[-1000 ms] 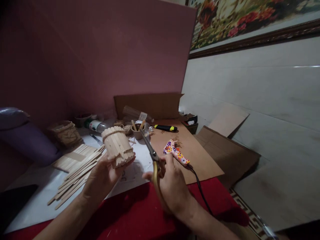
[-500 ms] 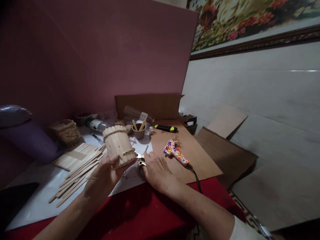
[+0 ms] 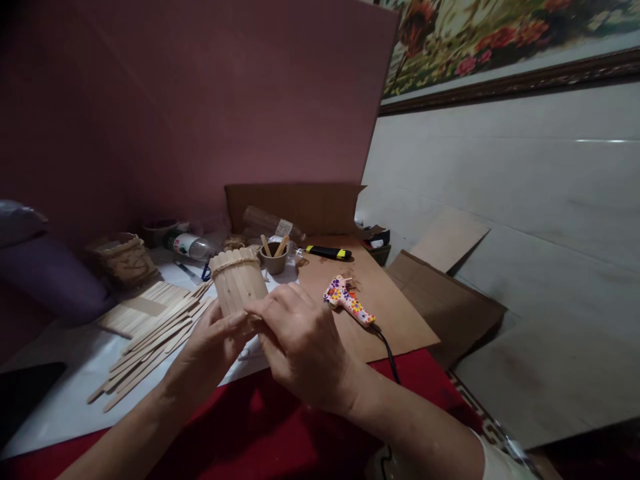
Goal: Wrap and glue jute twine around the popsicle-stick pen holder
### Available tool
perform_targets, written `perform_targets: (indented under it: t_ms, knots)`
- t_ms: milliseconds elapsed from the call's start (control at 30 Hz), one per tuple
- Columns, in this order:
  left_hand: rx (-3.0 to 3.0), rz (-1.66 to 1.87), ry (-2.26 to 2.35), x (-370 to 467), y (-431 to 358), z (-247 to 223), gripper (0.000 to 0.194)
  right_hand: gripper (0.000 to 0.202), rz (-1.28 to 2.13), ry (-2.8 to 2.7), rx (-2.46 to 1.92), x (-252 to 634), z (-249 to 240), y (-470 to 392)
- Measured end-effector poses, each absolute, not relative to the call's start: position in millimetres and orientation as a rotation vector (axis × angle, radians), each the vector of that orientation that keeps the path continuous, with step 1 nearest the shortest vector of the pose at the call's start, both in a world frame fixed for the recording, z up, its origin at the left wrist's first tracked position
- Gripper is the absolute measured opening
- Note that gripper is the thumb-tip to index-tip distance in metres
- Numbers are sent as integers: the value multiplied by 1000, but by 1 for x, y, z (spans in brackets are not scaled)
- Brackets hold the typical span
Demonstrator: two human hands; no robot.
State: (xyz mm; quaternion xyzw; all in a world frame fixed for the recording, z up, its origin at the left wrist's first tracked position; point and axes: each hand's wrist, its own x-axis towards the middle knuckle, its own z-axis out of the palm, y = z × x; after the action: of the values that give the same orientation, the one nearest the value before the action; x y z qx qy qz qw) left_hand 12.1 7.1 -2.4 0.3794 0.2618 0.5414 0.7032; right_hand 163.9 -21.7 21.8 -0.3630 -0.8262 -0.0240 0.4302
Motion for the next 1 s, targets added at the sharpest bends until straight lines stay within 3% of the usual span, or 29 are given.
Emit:
perform_targets:
  t_ms: [567, 667, 833, 1000]
  knots:
    - [881, 1186, 549, 14, 10, -10, 46, 18, -659, -2411, -963, 170, 33, -8]
    - [874, 1200, 570, 16, 11, -11, 47, 17, -562, -2386, -952, 170, 33, -6]
    - [839, 1215, 626, 16, 8, -8, 49, 10, -127, -2325, -890, 171, 35, -8]
    - [783, 1193, 581, 13, 3, -1, 45, 12, 129, -1947, -853, 176, 33, -14]
